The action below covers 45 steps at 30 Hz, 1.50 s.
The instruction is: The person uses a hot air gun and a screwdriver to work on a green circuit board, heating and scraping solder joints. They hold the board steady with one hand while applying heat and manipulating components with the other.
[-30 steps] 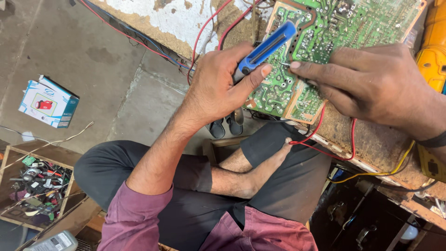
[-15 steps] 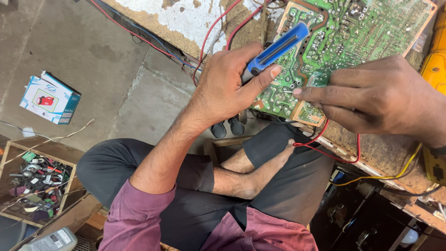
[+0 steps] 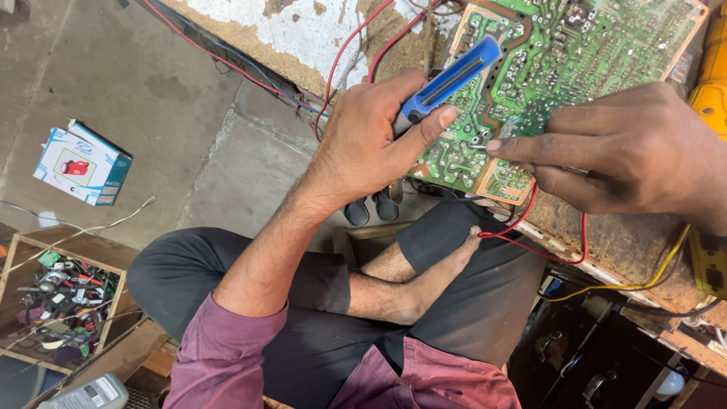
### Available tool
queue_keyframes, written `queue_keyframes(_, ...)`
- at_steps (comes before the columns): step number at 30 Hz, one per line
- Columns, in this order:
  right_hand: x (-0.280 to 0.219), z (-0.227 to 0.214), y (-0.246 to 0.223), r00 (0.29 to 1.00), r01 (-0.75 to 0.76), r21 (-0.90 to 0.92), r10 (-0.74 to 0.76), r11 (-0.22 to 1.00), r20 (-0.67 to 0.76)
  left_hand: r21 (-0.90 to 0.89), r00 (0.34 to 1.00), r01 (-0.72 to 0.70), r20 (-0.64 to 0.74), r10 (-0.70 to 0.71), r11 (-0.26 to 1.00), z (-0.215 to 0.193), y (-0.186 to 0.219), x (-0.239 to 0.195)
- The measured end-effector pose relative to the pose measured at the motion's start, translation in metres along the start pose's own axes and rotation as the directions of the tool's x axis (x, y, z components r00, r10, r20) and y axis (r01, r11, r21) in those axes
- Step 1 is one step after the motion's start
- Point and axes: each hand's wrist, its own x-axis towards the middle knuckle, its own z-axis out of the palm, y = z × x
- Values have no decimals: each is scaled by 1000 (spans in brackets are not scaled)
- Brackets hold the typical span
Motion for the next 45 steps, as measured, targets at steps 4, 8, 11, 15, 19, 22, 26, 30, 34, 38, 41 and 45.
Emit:
queue_keyframes(4,-2,0,2,999,-32,19,31,999,16,-2,1000,7,3,-7,1000,0,1,0)
queue_keyframes(8,-4,-2,2,998,-58,23,57,998,14,5,1000,6,4,-6,1000,0,1,0)
queue_keyframes(11,-5,-2,3,997,-62,2,62,998,52,-1,1000,-5,1,5,1000,0,0,0)
queue_keyframes(15,-6,-1,5,996,-69,-13,69,998,59,2,1000,5,6,-5,1000,1,-1,0)
queue_keyframes(19,-8,-1,6,997,-79,-16,79,997,26,8,1000,9,7,-9,1000,0,-1,0)
queue_keyframes(22,-11,-1,5,996,-87,-32,87,996,-19,6,1000,10,10,-10,1000,0,0,1)
queue_keyframes(26,-13,-1,5,993,-117,-43,116,992,-19,13,1000,4,9,-4,1000,0,0,1)
queue_keyframes(30,-14,-1,2,989,-137,-84,142,987,51,5,1000,-2,-1,2,1000,0,-1,0)
queue_keyframes(34,-17,-2,-11,993,-91,-223,105,971,52,2,1000,-6,-10,6,1000,1,0,-1)
queue_keyframes(38,-10,-2,-22,983,-62,-314,112,947,144,-6,999,-34,-23,34,999,0,-1,-2)
queue_keyframes(41,-6,-5,-26,903,24,-458,178,889,392,-7,998,-61,-30,61,998,0,-3,-3)
queue_keyframes(45,2,-11,-37,896,126,-557,146,821,419,-10,999,-34,-7,34,999,1,-3,-1)
